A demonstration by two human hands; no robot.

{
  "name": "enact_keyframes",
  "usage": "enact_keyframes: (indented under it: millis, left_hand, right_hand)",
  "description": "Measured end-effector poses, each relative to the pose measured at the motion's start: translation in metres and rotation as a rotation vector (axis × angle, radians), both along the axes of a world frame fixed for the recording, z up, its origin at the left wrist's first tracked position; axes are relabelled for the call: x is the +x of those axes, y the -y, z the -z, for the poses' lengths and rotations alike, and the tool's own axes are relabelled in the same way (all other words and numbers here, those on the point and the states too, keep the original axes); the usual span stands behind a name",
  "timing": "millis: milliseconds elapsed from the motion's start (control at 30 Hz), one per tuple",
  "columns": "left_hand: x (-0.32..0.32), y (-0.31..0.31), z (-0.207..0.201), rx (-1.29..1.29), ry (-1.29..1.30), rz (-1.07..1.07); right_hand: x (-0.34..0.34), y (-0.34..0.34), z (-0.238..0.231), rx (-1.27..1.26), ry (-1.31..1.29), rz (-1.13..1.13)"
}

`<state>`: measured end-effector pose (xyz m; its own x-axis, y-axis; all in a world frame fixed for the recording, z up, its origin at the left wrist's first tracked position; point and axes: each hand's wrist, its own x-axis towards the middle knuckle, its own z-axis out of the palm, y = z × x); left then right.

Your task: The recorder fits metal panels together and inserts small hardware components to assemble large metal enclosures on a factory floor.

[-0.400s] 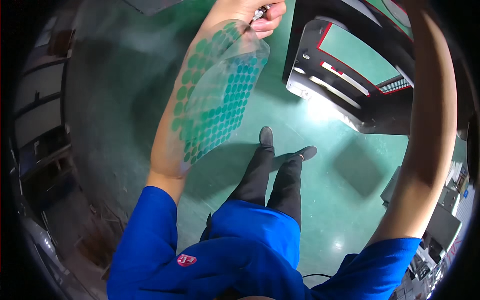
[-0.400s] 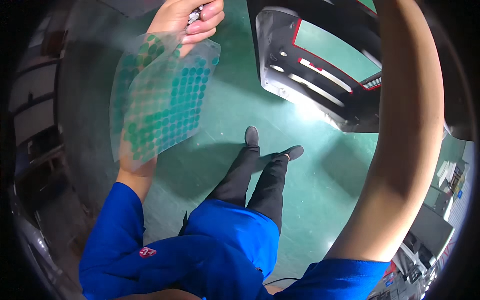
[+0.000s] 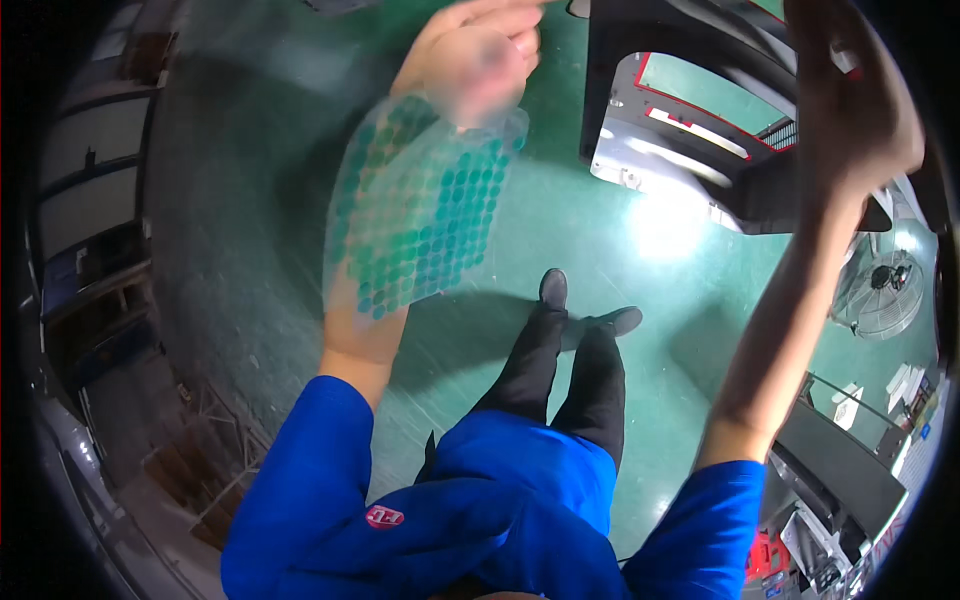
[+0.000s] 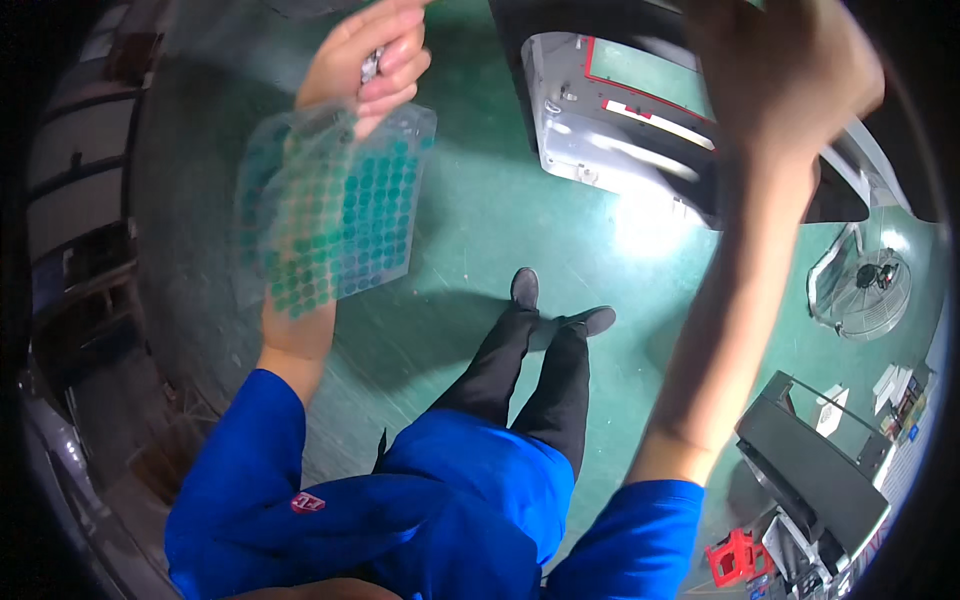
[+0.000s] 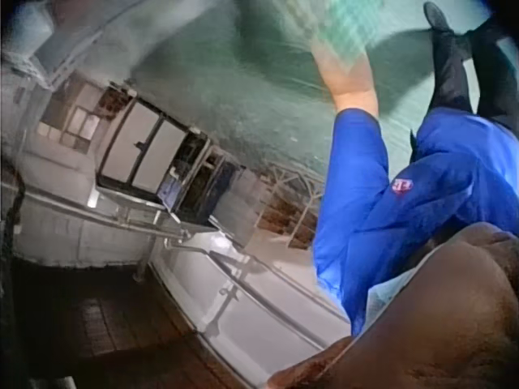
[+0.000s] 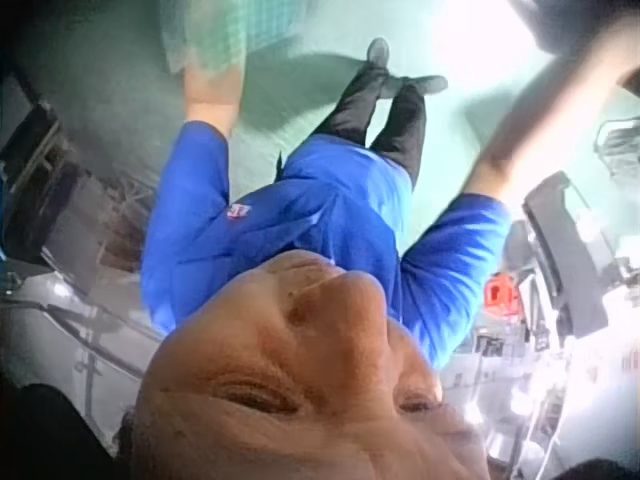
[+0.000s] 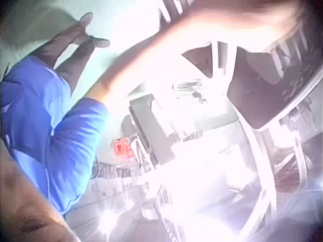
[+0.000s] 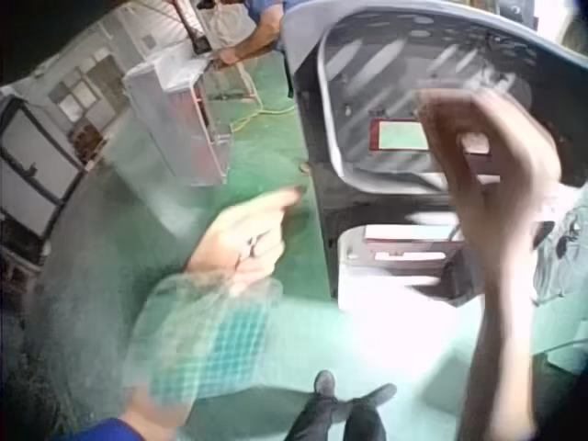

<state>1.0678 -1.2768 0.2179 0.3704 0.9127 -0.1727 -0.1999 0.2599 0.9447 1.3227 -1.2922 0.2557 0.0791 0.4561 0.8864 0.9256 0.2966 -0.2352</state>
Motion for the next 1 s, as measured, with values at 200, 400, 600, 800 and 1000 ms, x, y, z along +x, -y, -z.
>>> enact_keyframes:
  millis: [200, 400, 600, 800, 1000]
  left_hand:
    - [-0.009, 0.004, 0.139, -0.245, -0.285, -0.01]
    - [0.023, 0.049, 0.156, -0.252, -0.324, 0.189]
    - [0.003, 0.039, 0.167, -0.099, -0.472, 0.198]
    - [-0.006, 0.034, 0.177, -0.059, -0.54, 0.12]
    - [-0.017, 0.007, 0.188, -0.086, -0.571, 0.194]
  right_hand:
    - [-0.021, 0.09, 0.16, -0.813, -0.74, -0.455]
    - [-0.051, 0.116, 0.239, -0.866, -0.956, -0.634]
    - [-0.122, 0.086, 0.245, -0.836, -1.105, -0.467]
    - [-0.151, 0.09, 0.224, -0.741, -1.161, -0.282]
    - [-0.16, 0.073, 0.227, -0.65, -0.828, -0.145]
